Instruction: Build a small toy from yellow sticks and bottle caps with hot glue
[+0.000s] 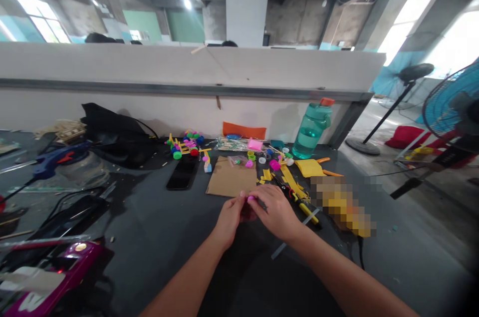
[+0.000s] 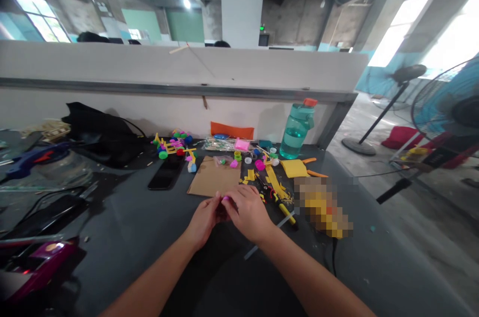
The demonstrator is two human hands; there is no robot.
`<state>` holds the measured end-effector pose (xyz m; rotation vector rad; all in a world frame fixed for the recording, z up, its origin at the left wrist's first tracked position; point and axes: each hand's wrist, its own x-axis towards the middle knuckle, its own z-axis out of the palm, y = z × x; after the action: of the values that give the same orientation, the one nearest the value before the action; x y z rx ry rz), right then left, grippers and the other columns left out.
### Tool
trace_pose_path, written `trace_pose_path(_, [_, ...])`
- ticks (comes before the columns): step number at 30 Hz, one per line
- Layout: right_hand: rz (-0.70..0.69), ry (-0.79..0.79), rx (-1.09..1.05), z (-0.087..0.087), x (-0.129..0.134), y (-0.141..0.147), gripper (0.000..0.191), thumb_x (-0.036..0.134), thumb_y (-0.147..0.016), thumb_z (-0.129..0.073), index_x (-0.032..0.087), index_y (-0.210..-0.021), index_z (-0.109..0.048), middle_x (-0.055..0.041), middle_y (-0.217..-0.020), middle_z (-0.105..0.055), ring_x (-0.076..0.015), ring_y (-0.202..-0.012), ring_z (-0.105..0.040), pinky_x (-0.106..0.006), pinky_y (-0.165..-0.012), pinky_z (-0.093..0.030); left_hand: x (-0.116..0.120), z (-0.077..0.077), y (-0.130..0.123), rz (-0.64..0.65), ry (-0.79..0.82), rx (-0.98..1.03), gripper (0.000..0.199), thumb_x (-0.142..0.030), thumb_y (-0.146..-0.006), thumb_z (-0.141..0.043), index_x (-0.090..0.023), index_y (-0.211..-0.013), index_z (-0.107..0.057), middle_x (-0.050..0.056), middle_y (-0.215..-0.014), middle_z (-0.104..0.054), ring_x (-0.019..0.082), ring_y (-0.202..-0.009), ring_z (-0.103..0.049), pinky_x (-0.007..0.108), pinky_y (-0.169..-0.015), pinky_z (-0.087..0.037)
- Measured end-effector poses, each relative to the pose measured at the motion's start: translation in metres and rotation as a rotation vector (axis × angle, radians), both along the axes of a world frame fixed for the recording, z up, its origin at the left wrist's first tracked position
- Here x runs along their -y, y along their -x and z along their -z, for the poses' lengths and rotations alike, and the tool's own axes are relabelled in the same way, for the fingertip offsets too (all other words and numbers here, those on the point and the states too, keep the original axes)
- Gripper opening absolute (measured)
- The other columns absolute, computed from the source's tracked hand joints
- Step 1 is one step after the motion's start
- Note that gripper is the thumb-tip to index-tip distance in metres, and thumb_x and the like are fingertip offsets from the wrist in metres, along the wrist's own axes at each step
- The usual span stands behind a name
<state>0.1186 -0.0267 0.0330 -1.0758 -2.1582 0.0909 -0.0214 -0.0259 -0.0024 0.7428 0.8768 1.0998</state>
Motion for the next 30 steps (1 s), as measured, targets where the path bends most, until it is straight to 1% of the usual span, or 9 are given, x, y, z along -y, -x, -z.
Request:
trace_pose_path(8, [-0.020,-0.055,0.098,0.000,0.006,0.007,0.018,0.021,-0.088,-0.048,0.021,-0.097,-0.064,-0.0062,-0.107,-0.065,-0.0202,-0.103,-0.055,-0.041,-0.094,-0.039,0.001,-0.009,0.004,0.015,0.137,0.397,0.031,-0.039,-0.084,-0.055,-0.013,-0.096,-0.066,0.006,-0.084,-0.068,0.011,-0.067,-0.060,0.021,-0.062,-0.047])
trace_pose_path(11, [-0.092,-0.056,0.116,0.006,0.015,0.015,0.026,0.016,-0.088,-0.045,0.021,-0.108,-0.061,-0.0054,-0.109,-0.066,-0.0169,-0.104,-0.056,-0.038,-0.100,-0.037,-0.001,-0.015,0.009,0.071,0.179,0.519,0.043,-0.045,-0.088,-0.045,-0.012,-0.111,-0.060,0.013,-0.109,-0.064,0.017,-0.092,-0.062,0.026,-0.079,-0.048])
trace_pose_path(14, [-0.216,-0.069,0.211,0.013,0.024,0.024,0.035,0.017,-0.089,-0.040,0.017,-0.121,-0.054,-0.0070,-0.119,-0.061,-0.0172,-0.114,-0.052,-0.036,-0.106,-0.032,-0.003,-0.019,0.013,0.058,0.146,0.640,0.058,-0.050,-0.089,-0.035,-0.007,-0.124,-0.049,0.020,-0.130,-0.051,0.024,-0.118,-0.050,0.035,-0.097,-0.040])
trace_pose_path(16, [-0.238,-0.062,0.305,0.015,0.028,0.027,0.043,0.022,-0.091,-0.037,0.013,-0.132,-0.044,-0.0104,-0.133,-0.051,-0.0199,-0.125,-0.042,-0.039,-0.110,-0.025,-0.004,-0.020,0.015,0.010,0.129,0.669,0.063,-0.052,-0.089,-0.030,-0.006,-0.132,-0.040,0.020,-0.135,-0.045,0.025,-0.124,-0.044,0.037,-0.102,-0.035])
trace_pose_path(18, [-0.173,-0.022,0.372,0.016,0.029,0.027,0.053,0.032,-0.091,-0.037,0.007,-0.138,-0.033,-0.0157,-0.141,-0.039,-0.0255,-0.132,-0.031,-0.046,-0.112,-0.019,-0.005,-0.020,0.017,-0.007,0.147,0.668,0.066,-0.053,-0.090,-0.028,-0.008,-0.138,-0.032,0.020,-0.138,-0.043,0.026,-0.127,-0.041,0.040,-0.104,-0.033])
trace_pose_path(20, [-0.088,0.021,0.404,0.013,0.030,0.025,0.066,0.044,-0.089,-0.040,0.003,-0.140,-0.027,-0.0210,-0.144,-0.031,-0.0325,-0.135,-0.024,-0.056,-0.110,-0.015,-0.006,-0.019,0.020,0.011,0.180,0.660,0.066,-0.053,-0.090,-0.027,-0.010,-0.140,-0.029,0.019,-0.139,-0.041,0.027,-0.129,-0.038,0.043,-0.104,-0.032])
trace_pose_path(22, [-0.089,0.035,0.422,0.009,0.034,0.025,0.076,0.053,-0.086,-0.041,0.002,-0.141,-0.025,-0.0231,-0.144,-0.029,-0.0357,-0.135,-0.020,-0.061,-0.108,-0.013,-0.008,-0.016,0.021,0.022,0.183,0.653,0.067,-0.054,-0.089,-0.028,-0.010,-0.140,-0.029,0.018,-0.140,-0.040,0.027,-0.130,-0.036,0.043,-0.104,-0.032])
trace_pose_path(26, [-0.275,0.049,0.442,0.002,0.042,0.029,0.085,0.062,-0.084,-0.038,0.002,-0.142,-0.021,-0.0209,-0.147,-0.021,-0.0302,-0.138,-0.014,-0.049,-0.112,-0.016,-0.009,-0.009,0.017,0.020,0.145,0.646,0.069,-0.057,-0.088,-0.027,-0.011,-0.139,-0.030,0.019,-0.139,-0.041,0.027,-0.129,-0.037,0.042,-0.105,-0.030])
trace_pose_path(30, [-0.155,0.063,0.408,0.006,0.031,0.023,0.088,0.063,-0.083,-0.039,0.000,-0.141,-0.022,-0.0239,-0.146,-0.023,-0.0321,-0.138,-0.013,-0.052,-0.111,-0.017,-0.004,-0.009,0.011,0.141,0.180,0.658,0.068,-0.058,-0.087,-0.027,-0.012,-0.137,-0.034,0.016,-0.138,-0.043,0.025,-0.131,-0.035,0.041,-0.108,-0.025])
